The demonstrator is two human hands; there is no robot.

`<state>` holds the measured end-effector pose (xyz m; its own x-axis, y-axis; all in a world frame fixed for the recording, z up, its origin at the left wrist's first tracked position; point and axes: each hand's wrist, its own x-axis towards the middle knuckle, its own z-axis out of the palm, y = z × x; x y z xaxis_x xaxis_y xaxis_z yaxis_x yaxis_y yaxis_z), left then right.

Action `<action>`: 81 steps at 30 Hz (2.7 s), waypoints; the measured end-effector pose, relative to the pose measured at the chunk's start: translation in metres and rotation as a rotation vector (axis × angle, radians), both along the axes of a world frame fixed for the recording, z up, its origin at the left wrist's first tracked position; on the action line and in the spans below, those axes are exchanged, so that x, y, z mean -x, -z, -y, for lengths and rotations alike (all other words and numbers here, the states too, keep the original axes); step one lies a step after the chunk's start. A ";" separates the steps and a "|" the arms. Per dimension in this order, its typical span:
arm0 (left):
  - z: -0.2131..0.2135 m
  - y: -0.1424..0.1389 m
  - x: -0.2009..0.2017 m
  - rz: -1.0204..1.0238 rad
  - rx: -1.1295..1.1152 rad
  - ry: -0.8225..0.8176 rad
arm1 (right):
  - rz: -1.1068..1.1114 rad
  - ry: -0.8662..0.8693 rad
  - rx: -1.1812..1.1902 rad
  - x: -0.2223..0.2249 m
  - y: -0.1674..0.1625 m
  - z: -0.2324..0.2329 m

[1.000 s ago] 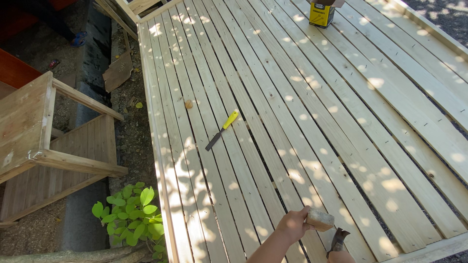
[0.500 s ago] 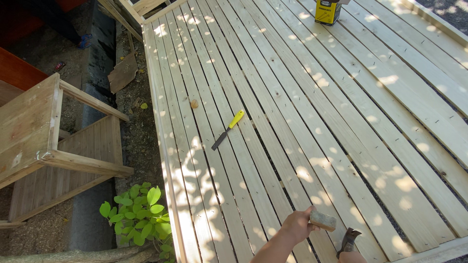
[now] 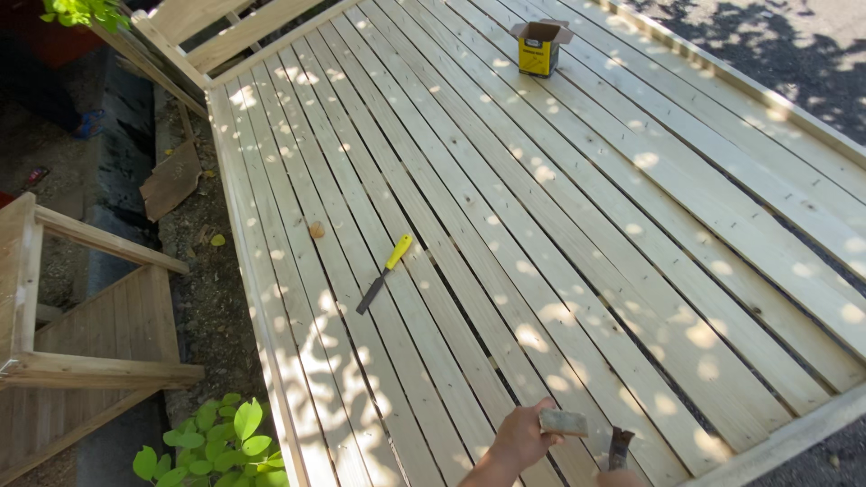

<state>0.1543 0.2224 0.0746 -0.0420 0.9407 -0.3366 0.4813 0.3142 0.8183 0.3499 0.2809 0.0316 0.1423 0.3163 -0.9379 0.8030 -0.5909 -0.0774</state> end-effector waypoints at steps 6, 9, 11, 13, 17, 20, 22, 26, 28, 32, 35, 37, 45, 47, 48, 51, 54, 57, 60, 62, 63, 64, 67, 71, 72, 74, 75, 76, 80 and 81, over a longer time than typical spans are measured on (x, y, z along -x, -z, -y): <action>0.000 -0.014 0.011 0.019 0.001 -0.078 | -0.113 0.409 -0.038 -0.009 -0.002 0.039; -0.004 -0.012 0.019 0.008 -0.038 -0.064 | -0.116 0.436 -0.060 0.000 -0.016 0.040; -0.008 -0.010 0.024 0.040 -0.054 -0.059 | -0.115 0.453 -0.076 0.007 -0.032 0.040; -0.009 -0.008 0.028 0.125 -0.043 -0.082 | -0.050 0.393 -0.073 0.014 -0.048 0.041; -0.014 -0.006 0.032 0.185 -0.104 -0.047 | -0.009 0.354 -0.090 0.030 -0.075 0.046; -0.019 -0.002 0.030 0.212 -0.030 -0.041 | -0.009 0.363 -0.086 0.037 -0.086 0.052; -0.023 0.002 0.025 0.210 0.035 -0.064 | -0.002 0.354 -0.104 0.039 -0.090 0.056; -0.029 0.011 0.014 0.390 -0.092 -0.060 | -0.032 0.373 -0.108 0.038 -0.090 0.063; -0.032 0.013 0.011 0.435 -0.188 -0.069 | -0.039 0.378 -0.076 0.033 -0.087 0.067; -0.032 0.009 0.014 0.549 -0.100 -0.100 | -0.135 0.530 -0.151 0.004 -0.087 0.089; -0.033 0.001 0.016 0.426 -0.094 -0.041 | -0.379 0.992 -0.248 -0.028 -0.092 0.125; -0.033 -0.002 0.016 0.347 -0.282 0.077 | -0.360 1.136 -0.291 -0.043 -0.093 0.151; -0.012 0.015 0.018 0.460 -0.159 0.142 | -0.486 1.117 -0.606 -0.060 -0.082 0.199; -0.008 0.018 0.021 0.458 -0.229 0.191 | -0.525 1.116 -0.608 -0.057 -0.077 0.203; -0.008 0.018 0.022 0.471 -0.251 0.208 | -0.542 1.116 -0.609 -0.055 -0.075 0.204; -0.013 0.015 0.029 0.487 -0.279 0.272 | -0.589 1.127 -0.603 -0.050 -0.071 0.208; -0.022 0.008 0.038 0.362 -0.328 0.343 | -0.636 1.112 -0.616 -0.048 -0.071 0.207; -0.028 0.004 0.043 0.274 -0.307 0.288 | -0.576 1.095 -0.589 -0.048 -0.073 0.205; -0.026 0.005 0.046 0.272 -0.256 0.207 | -0.560 1.135 -0.576 -0.050 -0.072 0.206; -0.018 0.008 0.047 0.341 -0.253 0.175 | -0.577 1.149 -0.594 -0.051 -0.069 0.209; -0.012 0.009 0.047 0.403 -0.264 0.169 | -0.589 1.155 -0.599 -0.051 -0.066 0.211; -0.005 0.011 0.048 0.464 -0.276 0.166 | -0.580 1.142 -0.601 -0.052 -0.063 0.213; 0.016 0.016 0.048 0.643 -0.334 0.212 | -0.549 1.126 -0.592 -0.055 -0.052 0.222; 0.033 0.018 0.044 0.482 -0.353 0.217 | -0.536 1.156 -0.532 -0.055 -0.036 0.234; 0.032 0.018 0.043 0.478 -0.356 0.220 | -0.535 1.163 -0.522 -0.055 -0.032 0.235; 0.030 0.017 0.041 0.479 -0.351 0.223 | -0.529 1.138 -0.510 -0.054 -0.027 0.237; 0.027 0.017 0.042 0.485 -0.351 0.253 | -0.519 1.127 -0.504 -0.054 -0.025 0.237; 0.022 0.016 0.043 0.492 -0.349 0.284 | -0.511 1.114 -0.491 -0.053 -0.024 0.236; 0.001 0.011 0.052 0.528 -0.245 0.383 | -0.493 1.089 -0.477 -0.053 -0.026 0.233; -0.005 0.010 0.055 0.509 -0.246 0.403 | -0.494 1.087 -0.477 -0.053 -0.028 0.232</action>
